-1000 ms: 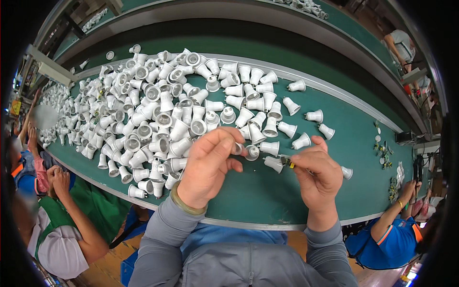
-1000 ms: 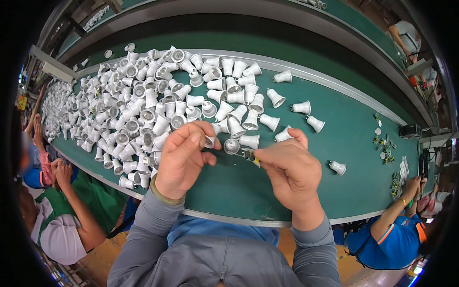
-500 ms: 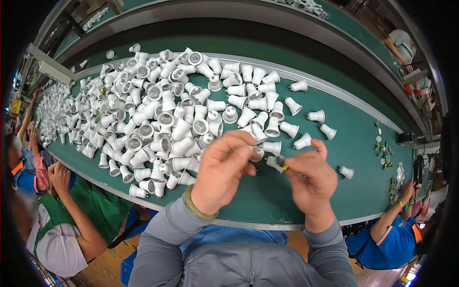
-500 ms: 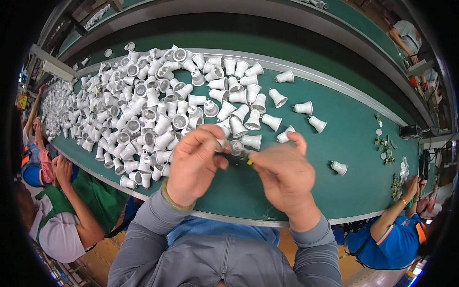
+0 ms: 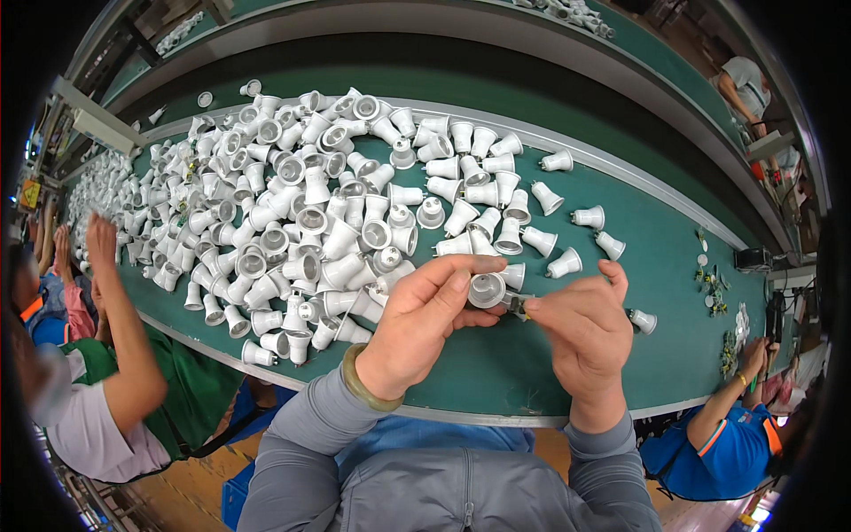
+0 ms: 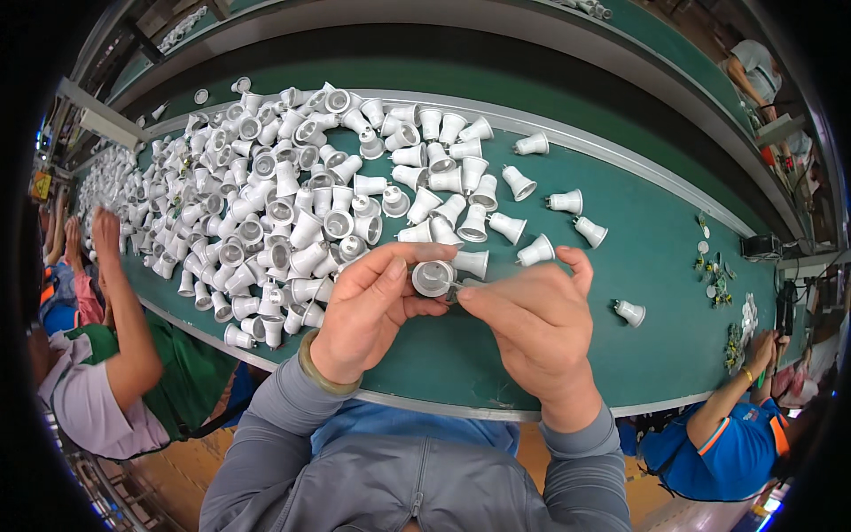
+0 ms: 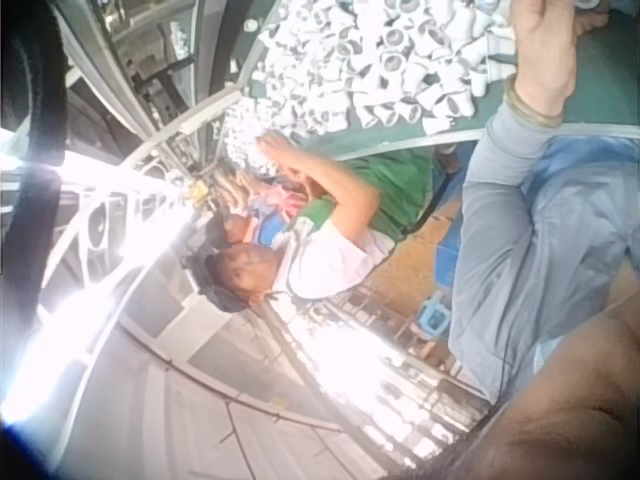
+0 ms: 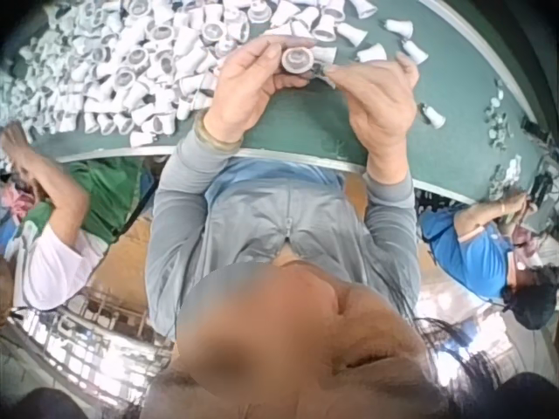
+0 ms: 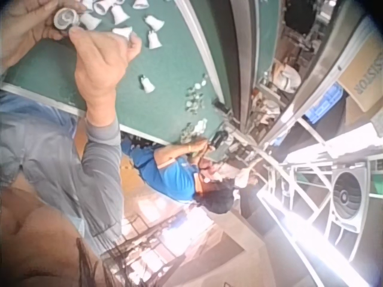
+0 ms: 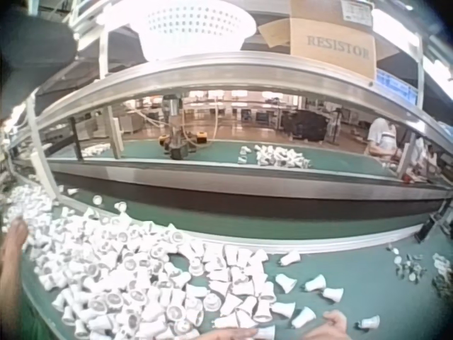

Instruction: The person assembles LED light bulbs along a conveyor table by picking up circuit modules and inserting them into bulb housings by hand.

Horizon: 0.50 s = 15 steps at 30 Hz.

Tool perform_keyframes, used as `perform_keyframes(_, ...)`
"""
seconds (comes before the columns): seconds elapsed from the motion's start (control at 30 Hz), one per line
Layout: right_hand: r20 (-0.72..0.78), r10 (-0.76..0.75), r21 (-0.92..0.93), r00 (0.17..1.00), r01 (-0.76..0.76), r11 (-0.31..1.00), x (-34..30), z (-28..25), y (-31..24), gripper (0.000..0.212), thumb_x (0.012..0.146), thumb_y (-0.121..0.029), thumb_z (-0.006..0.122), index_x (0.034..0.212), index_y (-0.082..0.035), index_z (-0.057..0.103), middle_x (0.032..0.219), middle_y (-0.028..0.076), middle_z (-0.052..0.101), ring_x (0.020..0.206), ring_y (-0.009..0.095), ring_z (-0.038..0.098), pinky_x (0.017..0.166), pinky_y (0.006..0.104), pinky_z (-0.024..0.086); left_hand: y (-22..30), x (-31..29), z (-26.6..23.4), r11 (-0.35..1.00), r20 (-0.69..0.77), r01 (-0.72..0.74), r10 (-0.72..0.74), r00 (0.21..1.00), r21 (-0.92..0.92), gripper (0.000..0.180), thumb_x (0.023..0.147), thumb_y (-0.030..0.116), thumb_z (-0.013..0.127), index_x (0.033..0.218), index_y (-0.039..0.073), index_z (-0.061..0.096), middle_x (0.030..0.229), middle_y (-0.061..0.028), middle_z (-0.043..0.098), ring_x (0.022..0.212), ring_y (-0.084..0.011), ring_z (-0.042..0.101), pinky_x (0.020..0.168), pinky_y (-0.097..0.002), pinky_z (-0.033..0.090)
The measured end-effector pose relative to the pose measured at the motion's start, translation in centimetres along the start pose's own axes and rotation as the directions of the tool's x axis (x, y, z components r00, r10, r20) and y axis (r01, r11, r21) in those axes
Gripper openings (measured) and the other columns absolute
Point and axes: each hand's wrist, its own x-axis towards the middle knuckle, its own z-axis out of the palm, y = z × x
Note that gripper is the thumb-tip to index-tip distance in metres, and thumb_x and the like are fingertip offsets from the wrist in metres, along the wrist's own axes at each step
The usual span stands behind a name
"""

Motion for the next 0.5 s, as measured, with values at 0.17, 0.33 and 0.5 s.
perform_keyframes(0.17, 0.091, 0.070, -0.139, 0.993, -0.057, 0.989, 0.00, 0.02, -0.27, 0.025, 0.071, -0.002, 0.079, 0.092, -0.016, 0.077, 0.082, -0.005, 0.070, 0.077, 0.015, 0.061, 0.105, 0.0432, 0.033, -0.19, 0.01, -0.23, 0.999, 0.012, 0.021, -0.021, 1.000, 0.031, 0.038, 0.111, 0.023, 0.045, 0.138, -0.002, 0.056, 0.132, -0.0145, 0.063, 0.107, -0.0188, 0.068, 0.091, -0.0312, 0.058)
perform_keyframes(0.33, 0.097, 0.037, -0.180, 0.995, -0.019, 0.983, 0.24, -0.14, 0.24, 0.022, 0.073, -0.004, 0.077, 0.091, -0.017, 0.077, 0.081, -0.006, 0.068, 0.077, 0.015, 0.061, 0.105, 0.0447, 0.033, -0.04, 0.00, -0.06, 0.996, 0.013, 0.025, -0.027, 1.000, 0.089, 0.040, 0.111, 0.022, 0.044, 0.139, -0.004, 0.053, 0.137, -0.0190, 0.061, 0.106, -0.0223, 0.070, 0.091, -0.0326, 0.060)
perform_keyframes(0.5, 0.090, -0.018, -0.211, 0.996, 0.037, 0.977, 0.70, -0.51, 0.31, 0.020, 0.074, -0.008, 0.074, 0.090, -0.019, 0.077, 0.082, -0.007, 0.068, 0.078, 0.014, 0.061, 0.105, 0.0452, 0.032, 0.12, -0.04, -0.12, 0.991, -0.002, 0.008, -0.008, 1.000, 0.134, 0.039, 0.110, 0.021, 0.046, 0.137, -0.006, 0.053, 0.137, -0.0207, 0.060, 0.105, -0.0228, 0.070, 0.089, -0.0317, 0.061)
